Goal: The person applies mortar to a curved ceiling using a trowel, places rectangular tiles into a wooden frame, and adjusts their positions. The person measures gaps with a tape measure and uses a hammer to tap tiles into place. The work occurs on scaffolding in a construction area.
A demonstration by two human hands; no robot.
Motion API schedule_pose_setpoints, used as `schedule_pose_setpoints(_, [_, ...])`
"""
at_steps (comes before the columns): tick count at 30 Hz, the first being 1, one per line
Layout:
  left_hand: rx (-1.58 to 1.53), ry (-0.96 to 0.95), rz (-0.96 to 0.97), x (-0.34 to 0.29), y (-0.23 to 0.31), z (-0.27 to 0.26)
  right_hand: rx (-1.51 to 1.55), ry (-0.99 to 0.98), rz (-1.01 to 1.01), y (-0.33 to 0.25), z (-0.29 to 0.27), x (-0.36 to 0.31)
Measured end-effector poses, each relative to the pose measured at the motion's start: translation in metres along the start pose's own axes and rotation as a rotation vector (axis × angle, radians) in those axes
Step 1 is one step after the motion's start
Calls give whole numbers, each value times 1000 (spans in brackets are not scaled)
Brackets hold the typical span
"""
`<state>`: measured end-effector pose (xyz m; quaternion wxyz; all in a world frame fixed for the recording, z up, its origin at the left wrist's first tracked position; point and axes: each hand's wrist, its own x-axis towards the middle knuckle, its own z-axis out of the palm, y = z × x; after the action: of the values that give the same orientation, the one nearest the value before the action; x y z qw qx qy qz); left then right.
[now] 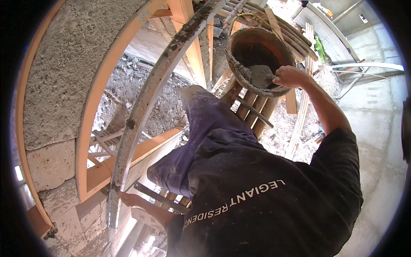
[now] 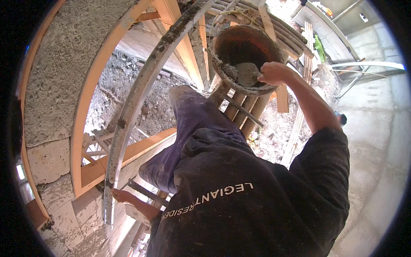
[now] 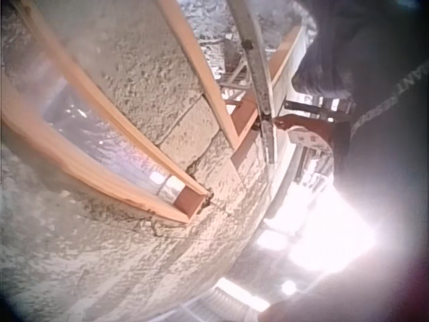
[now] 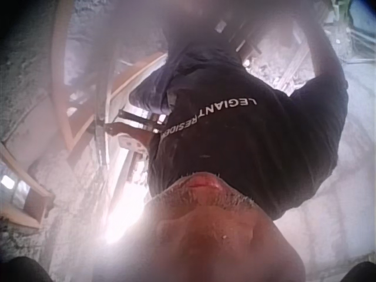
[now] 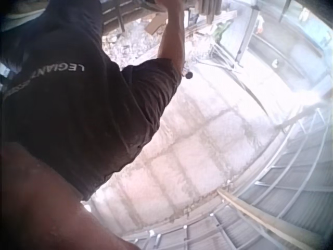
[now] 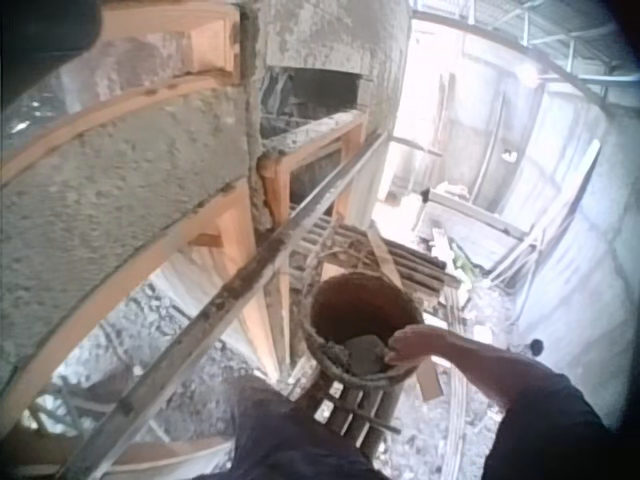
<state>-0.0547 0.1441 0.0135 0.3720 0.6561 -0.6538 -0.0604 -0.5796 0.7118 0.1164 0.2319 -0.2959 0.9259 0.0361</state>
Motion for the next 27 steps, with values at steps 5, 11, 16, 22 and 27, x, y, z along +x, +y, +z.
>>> schedule_pose_setpoints(5, [9, -53, 122, -7, 46, 13, 650, -144, 272, -4, -9, -25])
schedule_pose_setpoints(11, [-55, -38, 152, 9, 33, 27, 794, 5, 341, -2, -26, -43])
schedule_pose_setpoints(16, [-72, 1, 100, -11, 15, 6, 600, 106, 360, -10, -61, -65])
schedule_pose_setpoints(22, [-365, -56, -122, 26, -19, 9, 464, 103, 243, -99, -106, -88])
schedule_pose_setpoints(27, [-505, -41, -60, 103, -55, -28, 403, -20, -140, -224, -116, -61])
